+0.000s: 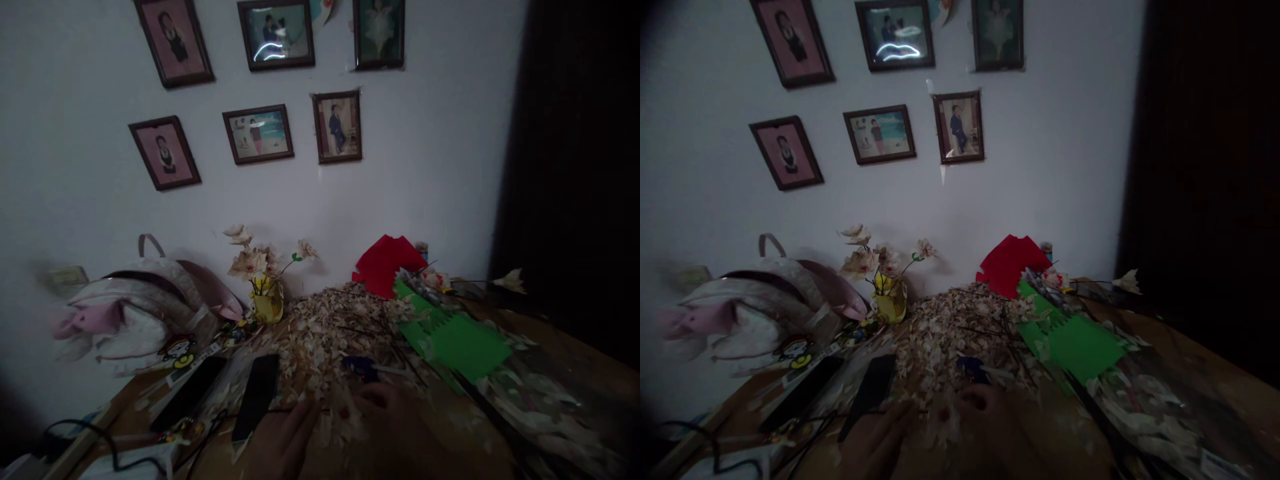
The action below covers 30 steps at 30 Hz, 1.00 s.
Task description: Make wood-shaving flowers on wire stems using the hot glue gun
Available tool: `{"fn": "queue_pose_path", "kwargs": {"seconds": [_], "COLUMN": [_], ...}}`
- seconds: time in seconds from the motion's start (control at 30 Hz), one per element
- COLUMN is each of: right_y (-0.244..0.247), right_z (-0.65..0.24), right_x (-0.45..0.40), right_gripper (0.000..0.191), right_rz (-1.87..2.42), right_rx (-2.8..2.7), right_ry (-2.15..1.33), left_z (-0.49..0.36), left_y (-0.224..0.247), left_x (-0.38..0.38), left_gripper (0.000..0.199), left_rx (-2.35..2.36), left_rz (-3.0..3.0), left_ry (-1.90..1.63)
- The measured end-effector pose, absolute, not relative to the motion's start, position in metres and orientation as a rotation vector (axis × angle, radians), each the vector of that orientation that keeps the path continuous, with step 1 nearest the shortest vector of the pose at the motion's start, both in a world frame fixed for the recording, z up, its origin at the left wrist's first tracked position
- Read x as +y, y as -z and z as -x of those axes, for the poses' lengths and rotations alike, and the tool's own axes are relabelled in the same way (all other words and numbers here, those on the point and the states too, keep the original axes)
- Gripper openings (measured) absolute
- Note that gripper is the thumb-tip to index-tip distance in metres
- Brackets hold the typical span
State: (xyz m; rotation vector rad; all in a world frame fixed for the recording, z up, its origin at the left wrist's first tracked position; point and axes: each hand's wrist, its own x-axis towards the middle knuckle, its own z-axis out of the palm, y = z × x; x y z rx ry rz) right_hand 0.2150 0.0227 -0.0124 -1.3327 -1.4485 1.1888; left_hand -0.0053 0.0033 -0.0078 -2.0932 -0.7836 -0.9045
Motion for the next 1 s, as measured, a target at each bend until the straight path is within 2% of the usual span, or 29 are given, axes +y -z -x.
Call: {"fn": "queue_pose_path", "kwargs": {"seconds": [0.23, 0.77, 1.0], "right_y": [0.0134, 0.016, 0.0209], "right_z": [-0.2152, -0.2154, -0.2168], "right_x": [0.0248, 0.0254, 0.0261], "right_gripper": [0.019, 0.029, 0.022], "right_rz": [1.362, 1.376, 1.366], "right_rx": [-1.587, -1.592, -1.643], "right_ry": [-1.069, -1.034, -1.057], "left_z": [0.0075, 0.0053, 0.0036], "left_y": [0.0114, 0.0083, 0.0101], "left_x": [0.0023, 0.0018, 0.0035], "left_gripper": [0.038, 0.039, 0.037], "left_rx": [-0.761, -0.792, -0.801], "left_rz": [2.133, 2.126, 2.101], "left_ry": [0.842, 0.857, 0.915]}}
